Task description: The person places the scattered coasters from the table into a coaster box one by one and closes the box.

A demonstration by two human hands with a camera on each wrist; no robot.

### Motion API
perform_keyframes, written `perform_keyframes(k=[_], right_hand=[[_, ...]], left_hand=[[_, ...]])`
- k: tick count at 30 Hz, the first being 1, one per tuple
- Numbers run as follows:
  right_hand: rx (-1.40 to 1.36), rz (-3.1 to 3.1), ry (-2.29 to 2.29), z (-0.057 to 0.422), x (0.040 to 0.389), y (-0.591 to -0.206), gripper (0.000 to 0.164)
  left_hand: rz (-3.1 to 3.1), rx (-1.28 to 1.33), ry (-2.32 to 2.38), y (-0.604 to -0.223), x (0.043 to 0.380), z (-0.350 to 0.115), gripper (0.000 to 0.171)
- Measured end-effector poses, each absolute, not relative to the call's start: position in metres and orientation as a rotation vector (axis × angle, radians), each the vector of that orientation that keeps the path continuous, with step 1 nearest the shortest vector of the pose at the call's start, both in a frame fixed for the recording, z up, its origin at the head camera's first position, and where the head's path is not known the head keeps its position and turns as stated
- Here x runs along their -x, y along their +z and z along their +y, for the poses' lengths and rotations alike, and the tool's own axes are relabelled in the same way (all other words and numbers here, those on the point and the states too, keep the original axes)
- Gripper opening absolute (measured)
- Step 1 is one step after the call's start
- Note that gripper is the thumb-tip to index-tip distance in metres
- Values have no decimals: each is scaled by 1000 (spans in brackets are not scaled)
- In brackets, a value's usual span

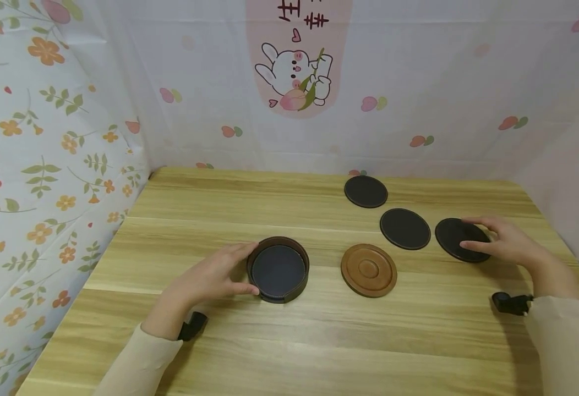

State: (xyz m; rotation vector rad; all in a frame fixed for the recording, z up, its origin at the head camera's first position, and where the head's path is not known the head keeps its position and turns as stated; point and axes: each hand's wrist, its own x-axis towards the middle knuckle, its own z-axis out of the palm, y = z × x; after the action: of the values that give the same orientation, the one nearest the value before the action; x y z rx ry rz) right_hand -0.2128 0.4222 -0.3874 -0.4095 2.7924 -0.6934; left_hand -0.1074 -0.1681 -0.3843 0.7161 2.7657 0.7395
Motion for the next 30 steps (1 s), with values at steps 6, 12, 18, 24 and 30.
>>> perform_keyframes(k=[6,12,18,24,30], right_hand=[[403,2780,-644,425,211,-392,73],[437,2807,-576,423,211,-394,72],[408,2794,-494,420,211,-396,79],[443,2768,-494,419,211,-399,87],[428,2768,-494,418,210,-400,90]], left_hand=[[2762,-723,743,-386,107,-167,95],[2765,-724,736,-386,106,-167,95],[2765,-720,732,-385,107,-168,95],[2754,-698,740,-384,106,-167,96],[2740,-684,758,-383,105,-167,97]])
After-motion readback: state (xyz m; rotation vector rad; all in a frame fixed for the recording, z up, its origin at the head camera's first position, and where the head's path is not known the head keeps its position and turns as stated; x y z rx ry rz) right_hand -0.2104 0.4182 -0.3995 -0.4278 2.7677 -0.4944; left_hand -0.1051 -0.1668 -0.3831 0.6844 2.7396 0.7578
